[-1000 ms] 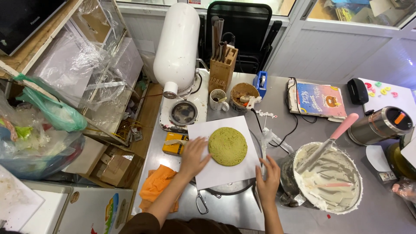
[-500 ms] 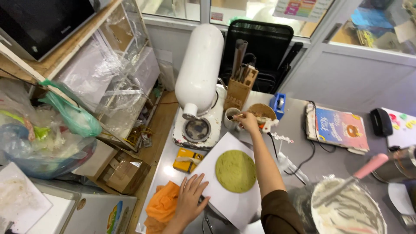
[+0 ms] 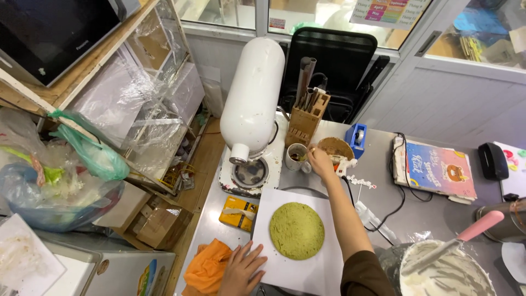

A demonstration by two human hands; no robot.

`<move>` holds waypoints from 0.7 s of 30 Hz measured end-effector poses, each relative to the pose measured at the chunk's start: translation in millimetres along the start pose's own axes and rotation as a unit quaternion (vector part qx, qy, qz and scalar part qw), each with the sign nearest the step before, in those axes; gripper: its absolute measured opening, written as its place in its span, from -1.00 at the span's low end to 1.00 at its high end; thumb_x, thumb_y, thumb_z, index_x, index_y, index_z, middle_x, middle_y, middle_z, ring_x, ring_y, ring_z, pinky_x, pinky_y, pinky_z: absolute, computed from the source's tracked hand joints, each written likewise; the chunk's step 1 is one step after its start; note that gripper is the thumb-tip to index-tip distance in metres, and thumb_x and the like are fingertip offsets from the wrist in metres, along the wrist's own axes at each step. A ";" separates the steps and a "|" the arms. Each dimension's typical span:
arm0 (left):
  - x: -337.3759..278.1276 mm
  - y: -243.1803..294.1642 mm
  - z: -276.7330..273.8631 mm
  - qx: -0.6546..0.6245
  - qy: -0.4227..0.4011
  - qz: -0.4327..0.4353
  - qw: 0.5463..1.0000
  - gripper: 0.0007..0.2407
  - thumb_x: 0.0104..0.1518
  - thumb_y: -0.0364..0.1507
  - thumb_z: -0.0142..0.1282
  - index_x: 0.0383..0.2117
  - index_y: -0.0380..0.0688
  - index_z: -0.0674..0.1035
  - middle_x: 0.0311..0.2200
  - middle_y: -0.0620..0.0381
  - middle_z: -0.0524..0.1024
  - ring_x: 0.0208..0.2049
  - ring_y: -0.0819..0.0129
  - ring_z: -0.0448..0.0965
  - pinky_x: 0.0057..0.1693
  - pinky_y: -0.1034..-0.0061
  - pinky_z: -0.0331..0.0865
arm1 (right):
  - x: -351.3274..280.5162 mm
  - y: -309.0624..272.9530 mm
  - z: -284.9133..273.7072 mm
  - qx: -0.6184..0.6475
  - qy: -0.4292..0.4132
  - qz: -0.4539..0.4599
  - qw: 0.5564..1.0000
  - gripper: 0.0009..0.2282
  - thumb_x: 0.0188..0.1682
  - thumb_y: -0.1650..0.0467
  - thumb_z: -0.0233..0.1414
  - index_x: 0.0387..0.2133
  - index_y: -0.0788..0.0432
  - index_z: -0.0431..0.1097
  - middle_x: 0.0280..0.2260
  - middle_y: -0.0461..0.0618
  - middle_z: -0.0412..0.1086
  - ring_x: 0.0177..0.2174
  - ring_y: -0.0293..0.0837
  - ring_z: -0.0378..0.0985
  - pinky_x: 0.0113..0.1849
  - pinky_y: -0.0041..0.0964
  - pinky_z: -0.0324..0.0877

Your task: Preparing a cake base by unpacking components and applying a layer of cream.

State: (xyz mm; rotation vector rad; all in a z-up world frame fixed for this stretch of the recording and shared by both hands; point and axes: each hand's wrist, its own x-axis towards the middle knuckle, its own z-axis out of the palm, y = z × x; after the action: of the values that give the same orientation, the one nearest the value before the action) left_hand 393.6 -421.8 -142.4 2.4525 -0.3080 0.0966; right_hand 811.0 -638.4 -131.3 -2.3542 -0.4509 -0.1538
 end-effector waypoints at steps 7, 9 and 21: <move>0.9 10.1 -9.2 0.005 0.012 -0.006 1.000 -0.74 0.14 -0.34 0.22 -0.06 -0.05 0.63 0.27 0.10 0.35 0.34 -0.05 0.12 0.33 -0.09 -0.06 | -8.9 -3.7 -2.6 0.022 -0.022 0.010 0.999 -0.74 0.13 0.23 -0.09 -0.16 0.18 0.37 -0.36 0.29 0.51 -0.28 0.31 0.55 -0.22 0.12 0.39; 0.6 13.4 -12.6 0.006 0.043 0.012 0.999 -0.74 0.15 -0.35 0.20 -0.04 -0.06 0.63 0.27 0.09 0.36 0.34 -0.04 0.14 0.32 -0.07 -0.02 | -19.3 -23.0 -19.3 -0.008 0.040 0.008 0.999 -0.72 0.15 0.23 -0.08 -0.14 0.21 0.38 -0.39 0.30 0.51 -0.31 0.30 0.56 -0.25 0.12 0.39; 4.6 18.9 -21.3 0.010 0.093 0.049 0.994 -0.76 0.18 -0.36 0.14 -0.05 -0.07 0.61 0.25 0.05 0.39 0.34 -0.05 0.18 0.34 -0.04 0.05 | -244.8 -121.3 -109.8 0.056 0.072 -0.055 0.994 -0.77 0.15 0.31 -0.06 -0.35 0.21 0.43 -0.60 0.04 0.42 -0.58 -0.09 0.50 -0.48 -0.22 0.37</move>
State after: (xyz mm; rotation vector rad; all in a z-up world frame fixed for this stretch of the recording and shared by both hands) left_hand 393.6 -423.8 -113.6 2.4253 -0.3449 0.3696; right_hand 540.7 -698.9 -31.1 -2.1924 -0.5053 -0.3404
